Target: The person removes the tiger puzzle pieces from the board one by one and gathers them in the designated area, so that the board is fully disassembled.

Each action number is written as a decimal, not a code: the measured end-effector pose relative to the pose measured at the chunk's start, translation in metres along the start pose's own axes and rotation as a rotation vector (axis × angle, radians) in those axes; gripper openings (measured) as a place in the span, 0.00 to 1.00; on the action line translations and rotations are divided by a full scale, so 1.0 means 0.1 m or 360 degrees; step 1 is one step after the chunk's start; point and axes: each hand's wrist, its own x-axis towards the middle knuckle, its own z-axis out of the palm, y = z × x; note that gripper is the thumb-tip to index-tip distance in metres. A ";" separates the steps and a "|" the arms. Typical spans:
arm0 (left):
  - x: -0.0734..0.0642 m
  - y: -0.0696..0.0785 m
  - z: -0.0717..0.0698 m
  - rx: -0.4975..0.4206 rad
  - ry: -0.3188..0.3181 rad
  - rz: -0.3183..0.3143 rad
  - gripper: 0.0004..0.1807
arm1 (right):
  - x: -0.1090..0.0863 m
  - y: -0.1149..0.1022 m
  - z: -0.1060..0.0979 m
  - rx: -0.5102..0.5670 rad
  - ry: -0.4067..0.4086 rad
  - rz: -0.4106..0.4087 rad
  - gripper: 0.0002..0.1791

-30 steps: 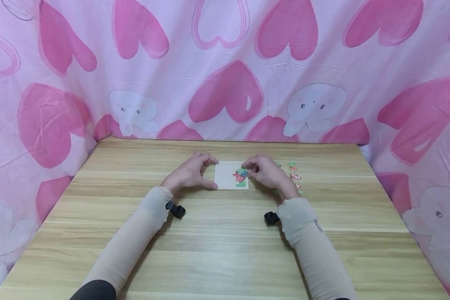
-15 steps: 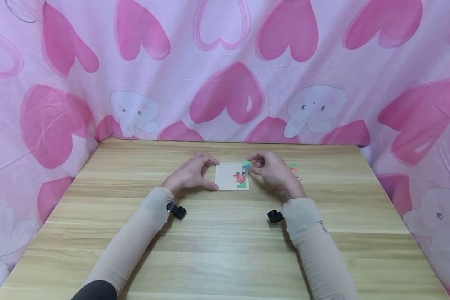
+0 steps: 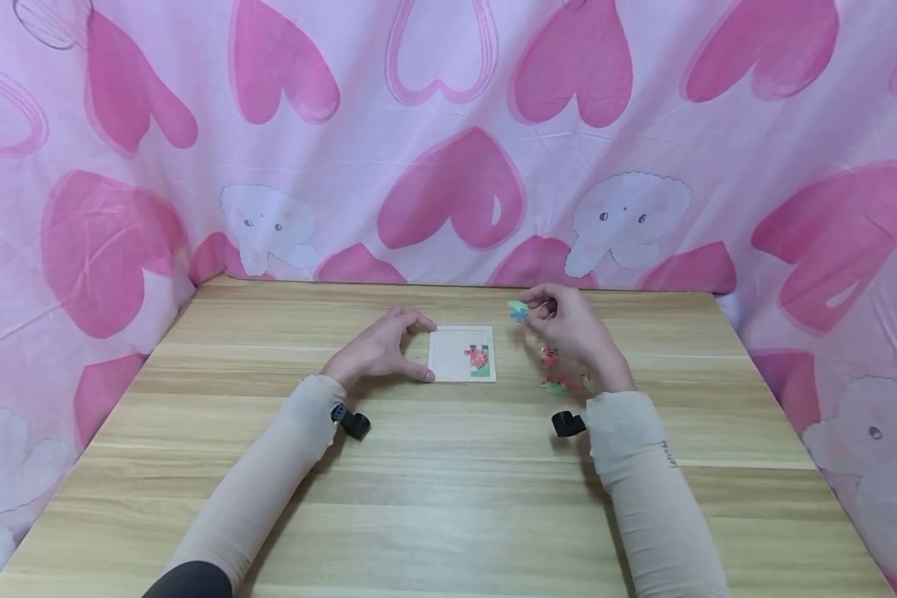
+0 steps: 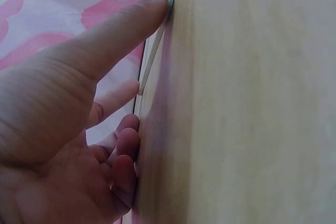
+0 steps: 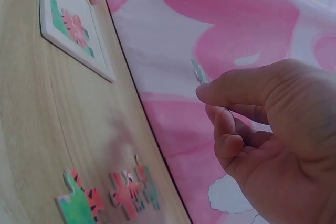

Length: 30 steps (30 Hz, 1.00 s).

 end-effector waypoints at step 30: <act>0.01 0.01 0.00 0.0035 0.0000 -0.0013 0.48 | 0.09 0.34 0.31 -0.0106 0.0007 0.0128 0.15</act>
